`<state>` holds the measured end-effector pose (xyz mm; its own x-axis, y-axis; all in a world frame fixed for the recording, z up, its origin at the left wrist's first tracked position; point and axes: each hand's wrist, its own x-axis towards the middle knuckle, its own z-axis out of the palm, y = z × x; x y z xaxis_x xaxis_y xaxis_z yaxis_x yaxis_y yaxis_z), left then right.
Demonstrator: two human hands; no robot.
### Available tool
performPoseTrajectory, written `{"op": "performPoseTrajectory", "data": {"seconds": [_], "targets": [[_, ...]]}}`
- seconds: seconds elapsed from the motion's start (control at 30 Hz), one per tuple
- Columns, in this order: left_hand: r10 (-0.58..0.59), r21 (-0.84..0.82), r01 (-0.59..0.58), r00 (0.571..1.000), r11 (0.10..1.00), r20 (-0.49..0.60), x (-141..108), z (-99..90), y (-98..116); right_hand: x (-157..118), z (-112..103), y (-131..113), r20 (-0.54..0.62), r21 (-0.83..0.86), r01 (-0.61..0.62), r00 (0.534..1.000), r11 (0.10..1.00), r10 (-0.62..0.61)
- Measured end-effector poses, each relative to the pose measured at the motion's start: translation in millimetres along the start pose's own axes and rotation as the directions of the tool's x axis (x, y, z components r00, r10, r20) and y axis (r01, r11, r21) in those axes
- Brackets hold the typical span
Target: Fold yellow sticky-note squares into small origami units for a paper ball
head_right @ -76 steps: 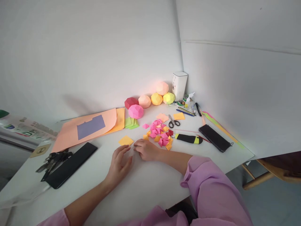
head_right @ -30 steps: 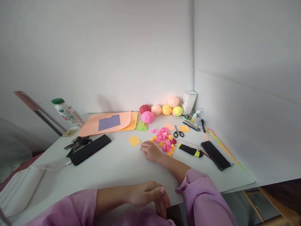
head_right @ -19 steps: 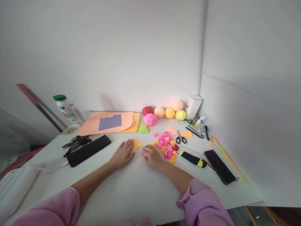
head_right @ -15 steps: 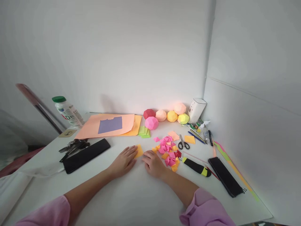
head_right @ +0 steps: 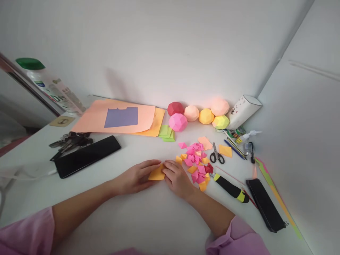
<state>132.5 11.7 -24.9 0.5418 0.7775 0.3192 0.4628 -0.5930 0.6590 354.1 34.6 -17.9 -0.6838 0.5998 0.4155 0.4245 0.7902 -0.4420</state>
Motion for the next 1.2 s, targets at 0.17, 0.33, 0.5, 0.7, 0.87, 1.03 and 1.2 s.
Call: {"op": "performPoseTrajectory", "data": {"seconds": [0.17, 0.33, 0.5, 0.7, 0.87, 1.03, 1.2], "targets": [[-0.057, -0.067, 0.055, 0.998, 0.996, -0.026, 1, -0.7, -3, -2, -2, -1, -0.056, -0.002, 0.035, 0.998, 0.999, -0.036], [0.036, -0.033, -0.043, 0.985, 0.999, -0.171, -1, 4.3, 6, -6, 0, -6, -0.144, 0.111, 0.066, 0.988, 0.992, -0.05], [-0.48, -0.455, 0.327, 0.833, 0.828, -0.274, -2, 4.0, 27, -7, -2, -12, -0.338, 0.215, 0.04, 0.94, 0.976, 0.036], [-0.478, -0.878, 0.46, 0.806, 0.134, 0.349, 5, 0.4, 32, -8, -1, -10, -0.277, 0.147, 0.194, 0.949, 0.97, -0.148], [-0.387, -0.862, 0.481, 0.834, 0.159, 0.394, 5, -0.2, 32, -9, 1, -10, -0.183, 0.204, 0.212, 0.967, 0.956, -0.176], [-0.387, -0.845, 0.476, 0.847, 0.245, 0.365, 4, 4.4, 32, -6, -3, -13, -0.146, 0.429, -0.009, 0.986, 0.903, 0.08], [-0.454, -0.79, 0.522, 0.817, 0.322, 0.355, 1, 11.9, 33, -3, -5, -11, 0.181, 0.647, -0.407, 0.903, 0.644, 0.39]]}}
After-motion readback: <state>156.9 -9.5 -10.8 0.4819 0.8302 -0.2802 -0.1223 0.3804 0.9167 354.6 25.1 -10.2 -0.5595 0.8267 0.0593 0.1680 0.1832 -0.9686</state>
